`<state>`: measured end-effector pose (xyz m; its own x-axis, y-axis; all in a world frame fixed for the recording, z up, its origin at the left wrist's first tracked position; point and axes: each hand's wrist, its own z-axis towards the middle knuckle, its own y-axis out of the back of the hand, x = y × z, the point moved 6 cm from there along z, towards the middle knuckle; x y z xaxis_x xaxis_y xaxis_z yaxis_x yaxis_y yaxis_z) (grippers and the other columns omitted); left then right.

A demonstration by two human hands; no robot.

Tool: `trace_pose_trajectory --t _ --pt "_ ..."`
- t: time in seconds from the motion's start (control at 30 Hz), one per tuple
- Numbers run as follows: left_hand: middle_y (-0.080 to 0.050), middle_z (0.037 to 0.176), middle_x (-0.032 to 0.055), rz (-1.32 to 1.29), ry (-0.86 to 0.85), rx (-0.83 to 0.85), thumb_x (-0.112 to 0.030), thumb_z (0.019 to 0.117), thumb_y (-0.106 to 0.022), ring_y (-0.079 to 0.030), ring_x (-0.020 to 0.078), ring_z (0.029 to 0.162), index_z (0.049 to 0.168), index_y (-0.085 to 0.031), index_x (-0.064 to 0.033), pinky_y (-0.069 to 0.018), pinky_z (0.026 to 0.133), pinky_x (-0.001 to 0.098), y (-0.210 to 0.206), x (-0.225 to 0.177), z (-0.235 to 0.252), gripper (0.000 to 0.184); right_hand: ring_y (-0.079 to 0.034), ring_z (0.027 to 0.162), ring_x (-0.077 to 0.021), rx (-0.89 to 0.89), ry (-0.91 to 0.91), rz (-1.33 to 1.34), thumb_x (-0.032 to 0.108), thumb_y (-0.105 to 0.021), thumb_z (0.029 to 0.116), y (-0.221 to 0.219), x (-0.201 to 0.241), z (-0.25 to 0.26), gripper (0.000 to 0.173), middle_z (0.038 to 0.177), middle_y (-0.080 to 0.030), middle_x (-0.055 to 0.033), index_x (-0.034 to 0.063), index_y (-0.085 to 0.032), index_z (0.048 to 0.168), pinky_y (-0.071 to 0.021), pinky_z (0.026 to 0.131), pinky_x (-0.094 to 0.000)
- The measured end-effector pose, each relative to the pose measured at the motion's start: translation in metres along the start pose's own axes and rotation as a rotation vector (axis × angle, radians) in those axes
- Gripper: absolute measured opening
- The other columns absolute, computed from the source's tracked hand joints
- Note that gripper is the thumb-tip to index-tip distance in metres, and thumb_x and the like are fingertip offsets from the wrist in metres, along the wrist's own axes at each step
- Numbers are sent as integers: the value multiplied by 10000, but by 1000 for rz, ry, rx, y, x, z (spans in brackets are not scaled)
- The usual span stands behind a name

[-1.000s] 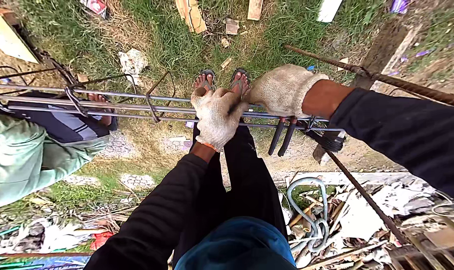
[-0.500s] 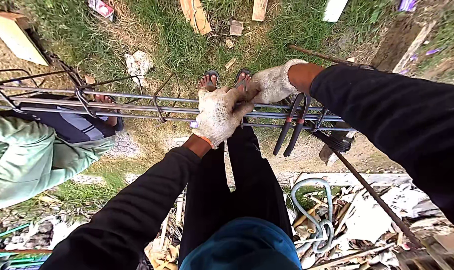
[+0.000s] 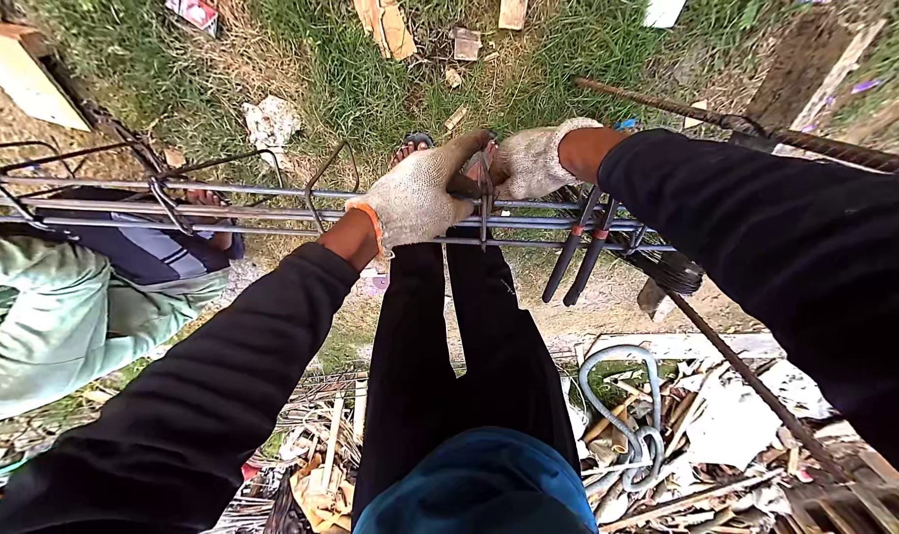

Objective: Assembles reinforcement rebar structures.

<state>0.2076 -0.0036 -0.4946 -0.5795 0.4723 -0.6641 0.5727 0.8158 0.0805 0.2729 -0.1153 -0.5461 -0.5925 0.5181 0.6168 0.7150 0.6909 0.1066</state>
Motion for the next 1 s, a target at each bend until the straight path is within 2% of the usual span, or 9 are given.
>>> trace_pose_trajectory --t 0.13,0.27,0.47,0.6,0.67,0.77,0.83,0.93,1.0 --pt "-757 1169 -37 36 -8 85 -139 938 -689 -720 91 974 1621 -311 -255 -571 916 406 0 1 5 789 -656 883 -285 -21 87 84 306 -588 1031 -11 -1 13 279 914 -690 -130 73 -739 1009 -489 798 -534" --pt "-747 1188 -28 -53 9 145 -99 909 -713 -718 73 1021 1620 -300 -272 -579 944 348 2 3 8 841 -653 881 -299 -21 54 121 303 -585 1036 -15 -5 16 287 923 -682 -153 52 -723 1023 -487 797 -547" --pt "-741 1179 22 -135 -76 234 -134 903 -743 -715 65 947 1607 -343 -188 -583 873 264 5 10 13 811 -594 1199 -437 -29 -196 152 210 -559 1057 -32 -5 25 364 1255 -622 -304 -78 -610 1274 -435 1032 -597" --pt "-766 1092 -19 -148 -178 172 -181 871 -795 -720 28 928 1526 -482 -137 -595 851 217 11 12 9 728 -614 1144 -422 -24 -227 145 203 -555 1048 -37 -9 51 325 1206 -634 -280 -55 -623 1233 -460 978 -604" --pt "-763 1087 -23 -124 -228 155 -194 889 -774 -710 23 946 1498 -514 -124 -586 867 220 11 12 9 666 -538 1299 -431 57 -311 203 235 -504 1087 -29 -6 41 433 1376 -562 -303 -78 -532 1385 -399 1079 -592" --pt "-755 1085 -34 -72 -234 156 -177 889 -765 -705 26 954 1412 -579 -143 -589 870 235 11 11 10 556 -540 1303 -457 -96 -383 275 299 -547 1062 -40 -24 40 522 1366 -563 -332 -103 -512 1393 -400 1089 -617" --pt "-747 1086 -59 -14 -223 156 -173 884 -766 -692 19 999 1305 -619 -162 -578 912 261 12 11 12 446 -509 1351 -447 13 -400 260 281 -536 1072 -39 -27 39 518 1418 -534 -317 -87 -480 1432 -383 1106 -618" --pt "-731 1092 -46 60 -228 165 -126 871 -761 -683 39 1022 1234 -617 -152 -568 937 294 13 9 11 391 -615 1118 -472 -79 -283 77 195 -608 1011 -36 -22 48 310 1147 -638 -303 -68 -623 1174 -467 927 -662" --pt "-729 1094 -31 95 -227 161 -108 869 -746 -691 52 1013 1221 -617 -144 -573 935 302 14 8 11 377 -650 953 -429 -95 -223 63 242 -654 974 -19 -11 35 245 961 -659 -240 -2 -664 991 -485 795 -644"
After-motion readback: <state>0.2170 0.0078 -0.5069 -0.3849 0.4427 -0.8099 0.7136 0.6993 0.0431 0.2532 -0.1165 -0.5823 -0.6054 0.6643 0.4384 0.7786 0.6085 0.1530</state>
